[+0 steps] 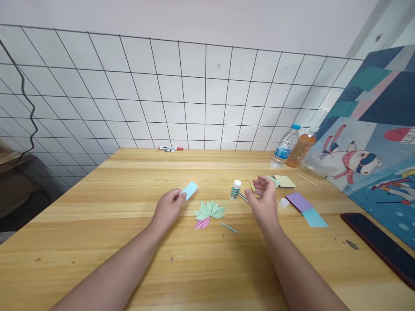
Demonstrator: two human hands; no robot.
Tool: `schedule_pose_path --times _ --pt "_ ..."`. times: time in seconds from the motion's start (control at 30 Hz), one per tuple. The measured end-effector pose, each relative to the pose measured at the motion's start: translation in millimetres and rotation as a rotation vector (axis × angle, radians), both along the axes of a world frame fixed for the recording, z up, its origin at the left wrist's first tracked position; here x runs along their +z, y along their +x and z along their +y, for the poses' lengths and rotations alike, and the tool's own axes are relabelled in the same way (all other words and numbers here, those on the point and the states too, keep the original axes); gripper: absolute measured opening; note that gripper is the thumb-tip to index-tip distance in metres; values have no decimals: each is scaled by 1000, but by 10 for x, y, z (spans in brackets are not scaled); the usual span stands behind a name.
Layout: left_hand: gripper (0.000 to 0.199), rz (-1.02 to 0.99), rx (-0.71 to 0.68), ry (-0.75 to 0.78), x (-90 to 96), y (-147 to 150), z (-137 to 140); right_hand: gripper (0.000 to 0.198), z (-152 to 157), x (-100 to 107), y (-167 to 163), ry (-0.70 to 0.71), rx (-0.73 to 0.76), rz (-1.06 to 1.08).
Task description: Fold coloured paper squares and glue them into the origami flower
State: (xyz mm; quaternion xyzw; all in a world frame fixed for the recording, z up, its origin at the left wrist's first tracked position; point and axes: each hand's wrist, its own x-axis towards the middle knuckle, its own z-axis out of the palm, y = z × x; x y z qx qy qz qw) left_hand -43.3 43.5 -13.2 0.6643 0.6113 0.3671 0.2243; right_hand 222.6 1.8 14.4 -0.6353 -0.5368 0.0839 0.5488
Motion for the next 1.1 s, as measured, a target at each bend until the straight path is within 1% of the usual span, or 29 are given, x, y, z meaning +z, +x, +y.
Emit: schedule_pose_path --times 0.03,0.07,0.13,0.17,0.2,0.23,0.27,0.3,0.33,0.37,0.4,0.47,0.5,0.53,0.63,0.67,0.7,0.73,0.8,0.87,0.9,1.0,1.1 --pt "31 25 14 3 -7 -16 12 69 41 -72 -21 -33 51 -26" --pt "32 52 24 6 -14 -34 24 77 80 -140 -45 -90 95 -73" --pt "32 102 31 5 -26 -64 43 80 154 -251 -94 -179 160 -165" --pt "30 127 34 6 -29 -74 46 74 185 -287 -114 -204 178 -220" --pt "24 154 42 19 -29 -79 44 64 210 -308 -129 -235 187 -272" --pt "16 183 51 51 -26 -79 36 53 227 -315 -140 -275 197 -316" --pt "14 213 51 98 -19 -72 21 42 236 -309 -146 -310 205 -350" --pt "22 243 28 155 -10 -61 1 35 234 -291 -148 -329 220 -373" --pt "29 272 -24 214 1 -46 -24 32 223 -265 -147 -326 246 -384" --pt "30 298 -112 258 11 -28 -51 32 201 -234 -143 -300 284 -388" --pt "29 328 -231 277 18 -10 -79 32 170 -200 -138 -259 329 -384" --pt "31 402 -461 268 16 24 -129 33 94 -133 -134 -199 417 -339" --pt "34 439 -534 254 8 38 -148 33 53 -102 -137 -198 435 -287" --pt "37 470 -572 237 -3 49 -163 35 15 -75 -145 -202 430 -207" --pt "40 517 -592 193 -27 73 -191 33 -79 -12 -200 -141 450 48" --pt "39 520 -593 187 -24 82 -200 30 -104 3 -227 -121 467 77" --pt "38 521 -596 185 -15 94 -212 26 -126 15 -257 -112 484 60" --pt "36 518 -599 187 0 109 -227 23 -146 24 -289 -112 494 -4" --pt "33 501 -611 195 39 144 -262 17 -180 29 -353 -102 498 -219" --pt "33 467 -624 200 76 177 -294 12 -204 19 -408 -41 459 -433" --pt "34 449 -629 203 89 188 -306 11 -211 11 -429 -1 427 -500" --pt "33 425 -634 213 99 199 -316 8 -213 -14 -458 61 366 -564" --pt "27 433 -636 203 89 190 -304 9 -196 -24 -460 19 367 -570"
